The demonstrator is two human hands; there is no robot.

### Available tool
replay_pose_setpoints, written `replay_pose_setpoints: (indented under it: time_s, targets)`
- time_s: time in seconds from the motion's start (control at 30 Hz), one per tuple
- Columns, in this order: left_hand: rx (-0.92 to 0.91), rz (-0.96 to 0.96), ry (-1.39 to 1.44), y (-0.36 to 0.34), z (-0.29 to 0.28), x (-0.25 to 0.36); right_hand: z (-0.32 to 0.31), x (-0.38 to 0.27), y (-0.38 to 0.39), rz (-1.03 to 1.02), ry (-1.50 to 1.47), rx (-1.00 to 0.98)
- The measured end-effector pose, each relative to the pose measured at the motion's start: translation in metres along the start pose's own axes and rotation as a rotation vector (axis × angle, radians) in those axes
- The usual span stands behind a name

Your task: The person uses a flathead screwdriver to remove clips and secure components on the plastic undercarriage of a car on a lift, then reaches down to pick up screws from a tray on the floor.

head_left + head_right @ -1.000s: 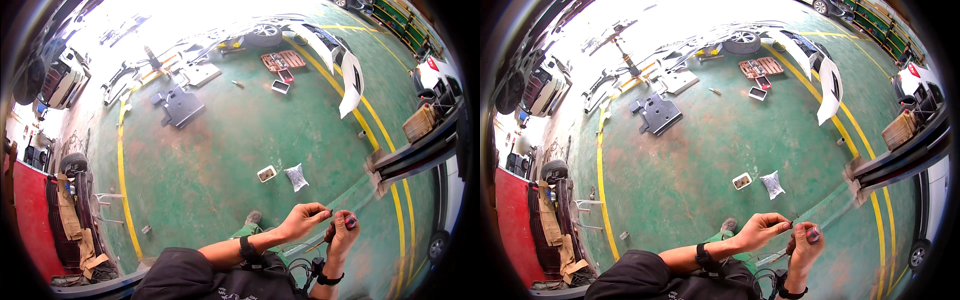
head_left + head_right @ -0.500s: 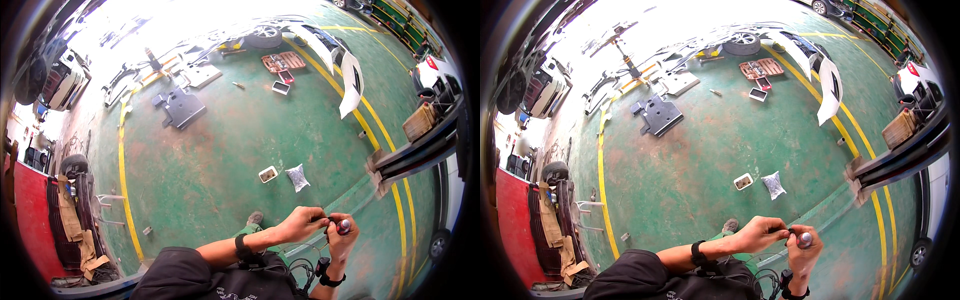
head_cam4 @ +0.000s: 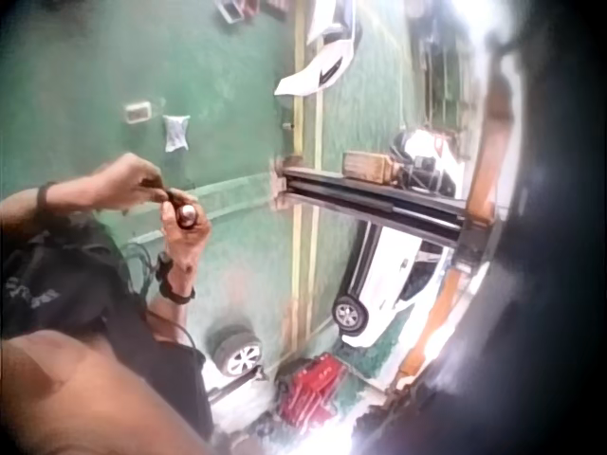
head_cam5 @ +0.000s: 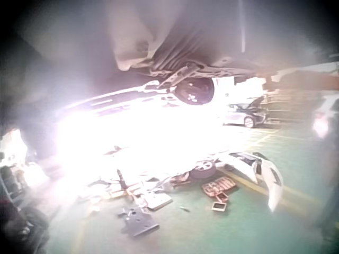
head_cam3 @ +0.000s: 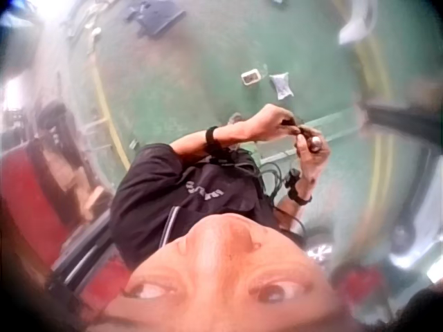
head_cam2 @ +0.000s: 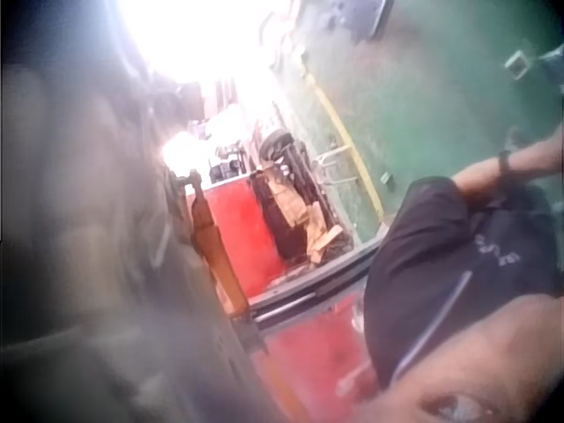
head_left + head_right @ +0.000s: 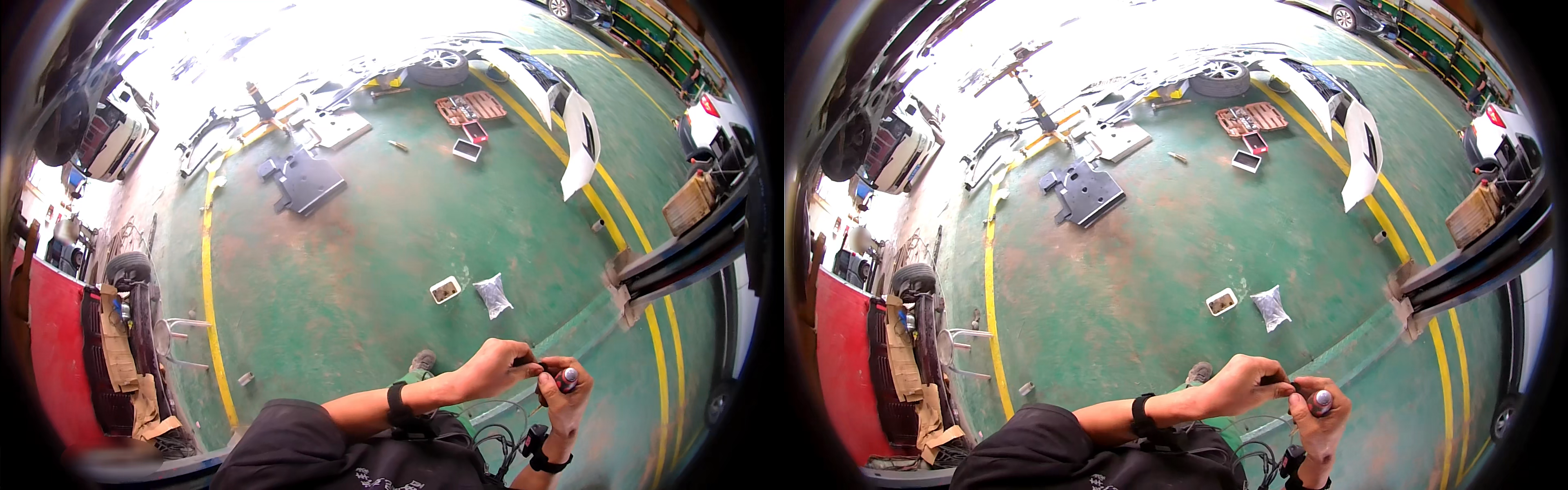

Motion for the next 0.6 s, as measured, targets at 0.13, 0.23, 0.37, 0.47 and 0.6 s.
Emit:
replay_pose_setpoints:
  time_s: [0.13,0.23,0.37,0.47,0.6]
  targets:
    - [-0.03,-0.059,-0.018,0.001,0.002,0.0,0.0,0.006,-0.001,-0.021,-0.029,-0.01]
    - [-0.06,-0.088,0.029,0.002,0.006,-0.005,0.0,0.006,0.001,-0.007,-0.078,-0.006]
    - [-0.055,-0.117,0.232,0.003,0.015,-0.022,-0.006,0.006,0.003,-0.047,-0.164,0.003]
    - [-0.025,-0.172,0.373,0.003,0.018,-0.029,-0.007,0.003,0.007,-0.032,-0.219,-0.017]
    - [-0.123,-0.21,0.548,0.003,0.028,-0.018,-0.005,0.006,0.01,-0.062,-0.262,-0.032]
Point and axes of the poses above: each hand's wrist, its own y-axis away from the middle knuckle, its own z-axis out of the palm, x = y × z, the point moved 7 cm from there along -y, towards the middle knuckle, and after that the axes turned 9 degrees about z, right-handed, at the moved point
